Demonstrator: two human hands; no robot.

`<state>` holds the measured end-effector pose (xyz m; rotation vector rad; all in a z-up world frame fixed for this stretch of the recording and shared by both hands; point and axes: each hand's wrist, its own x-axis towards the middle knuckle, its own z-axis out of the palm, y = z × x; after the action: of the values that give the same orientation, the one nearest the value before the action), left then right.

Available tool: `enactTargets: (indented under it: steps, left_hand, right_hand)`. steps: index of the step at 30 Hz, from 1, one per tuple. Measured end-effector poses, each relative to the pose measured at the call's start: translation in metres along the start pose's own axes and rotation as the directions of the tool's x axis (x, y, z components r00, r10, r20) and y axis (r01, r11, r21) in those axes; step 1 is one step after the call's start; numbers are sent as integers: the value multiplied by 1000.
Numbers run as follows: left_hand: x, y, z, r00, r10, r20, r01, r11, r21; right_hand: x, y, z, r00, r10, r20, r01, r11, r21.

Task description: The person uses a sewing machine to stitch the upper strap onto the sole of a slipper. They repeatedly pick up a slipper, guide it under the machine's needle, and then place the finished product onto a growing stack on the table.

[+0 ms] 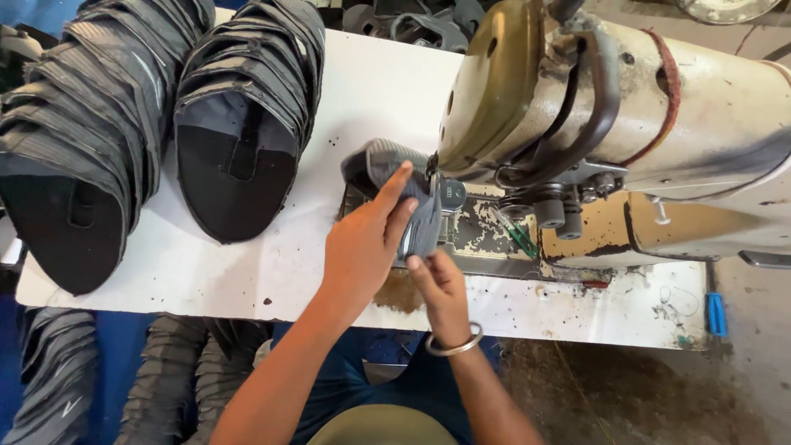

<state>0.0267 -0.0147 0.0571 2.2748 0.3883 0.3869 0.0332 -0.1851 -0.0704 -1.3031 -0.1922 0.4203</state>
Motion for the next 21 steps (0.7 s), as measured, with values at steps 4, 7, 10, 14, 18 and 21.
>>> enactTargets:
  steps: [4,7,10,14,18,21]
  left_hand:
    - [4,-3,6,995,69,-76,-75,994,-82]
    - [-5,-6,20,966,106,-235,-161,960,-230]
    - [-27,-12,44,934,73,-349,-190,930,-316]
    - [-48,-11,64,931,-5,-366,-162,892,-423]
    - [-36,6,59,930,-60,-363,-109,897,-429]
    - [-26,11,59,933,-149,-326,-38,863,-504]
  right_hand:
    - [-2,-9,10,999,-17,-52,19,999,31]
    - [4,-31,20,997,-39,-74,43,997,57]
    - [11,-42,22,996,-52,-76,55,998,41]
    - [20,-64,31,996,-34,-85,38,998,48]
    - [23,-67,26,995,-25,-93,30,998,56]
    - [26,-60,18,995,-36,-95,39,999,27]
